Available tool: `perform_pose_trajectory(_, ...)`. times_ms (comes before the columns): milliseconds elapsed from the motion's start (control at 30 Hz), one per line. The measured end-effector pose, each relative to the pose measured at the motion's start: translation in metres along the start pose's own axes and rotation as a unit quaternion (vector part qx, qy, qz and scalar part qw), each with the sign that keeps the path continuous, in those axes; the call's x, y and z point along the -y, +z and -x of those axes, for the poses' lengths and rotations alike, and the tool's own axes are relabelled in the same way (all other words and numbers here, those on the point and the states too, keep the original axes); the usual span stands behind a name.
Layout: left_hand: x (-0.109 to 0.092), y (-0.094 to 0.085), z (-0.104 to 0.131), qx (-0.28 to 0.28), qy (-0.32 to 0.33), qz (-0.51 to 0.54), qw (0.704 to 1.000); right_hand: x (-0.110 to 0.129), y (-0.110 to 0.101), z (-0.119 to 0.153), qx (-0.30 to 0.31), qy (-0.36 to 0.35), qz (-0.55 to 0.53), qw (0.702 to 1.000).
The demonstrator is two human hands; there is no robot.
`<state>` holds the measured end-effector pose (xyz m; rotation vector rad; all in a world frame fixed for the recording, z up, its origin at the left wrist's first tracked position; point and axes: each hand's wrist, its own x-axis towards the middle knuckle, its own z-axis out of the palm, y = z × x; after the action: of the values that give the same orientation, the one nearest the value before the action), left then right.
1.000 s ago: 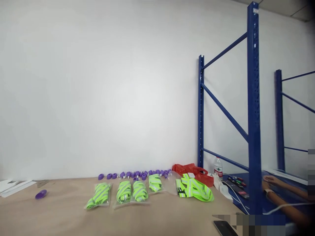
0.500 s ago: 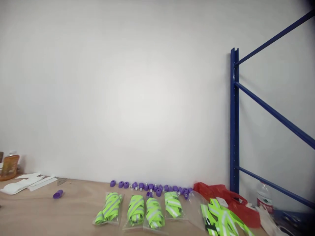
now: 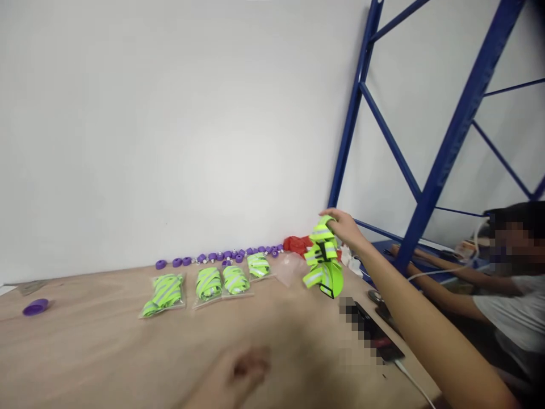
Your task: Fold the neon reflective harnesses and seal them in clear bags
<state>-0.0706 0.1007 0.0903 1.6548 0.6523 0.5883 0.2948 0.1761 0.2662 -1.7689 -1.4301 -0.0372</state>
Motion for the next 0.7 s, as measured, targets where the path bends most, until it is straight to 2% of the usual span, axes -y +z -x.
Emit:
perform_pose_trajectory(67,-0.025,-0.011,-0.029,-0.042,0.06,-0.007,0.997,0.036,-0.005,0.013,0.016,-0.028,-0.031,0.999)
perform_pose_trajectory(167,-0.068,-0.011,-0.062,-0.112,0.158,-0.043,0.98,0.082,0.001,0.042,0.077,-0.064,-0.094,0.991)
perform_pose_trajectory(233,-0.09,-0.006,-0.072,-0.153,0.214,-0.062,0.963,0.103,0.008,0.062,0.11,-0.091,-0.133,0.981)
perform_pose_trajectory(300,-0.101,-0.007,-0.076,-0.179,0.266,-0.06,0.945,0.112,0.012,0.078,0.123,-0.111,-0.159,0.973)
perform_pose_trajectory(367,-0.101,-0.018,-0.076,-0.191,0.295,-0.034,0.936,0.109,0.012,0.089,0.132,-0.121,-0.176,0.968)
perform_pose_trajectory(433,-0.095,-0.037,-0.075,-0.218,0.293,0.004,0.931,0.098,0.011,0.095,0.151,-0.127,-0.187,0.962)
perform_pose_trajectory(533,-0.086,-0.069,-0.069,-0.31,0.272,0.067,0.909,0.073,0.015,0.097,0.188,-0.151,-0.187,0.952)
perform_pose_trajectory(600,-0.084,-0.086,-0.064,-0.374,0.284,0.113,0.876,0.055,0.024,0.096,0.195,-0.157,-0.177,0.952)
perform_pose_trajectory(700,-0.088,-0.104,-0.052,-0.461,0.326,0.19,0.803,0.03,0.041,0.089,0.186,-0.126,-0.161,0.961)
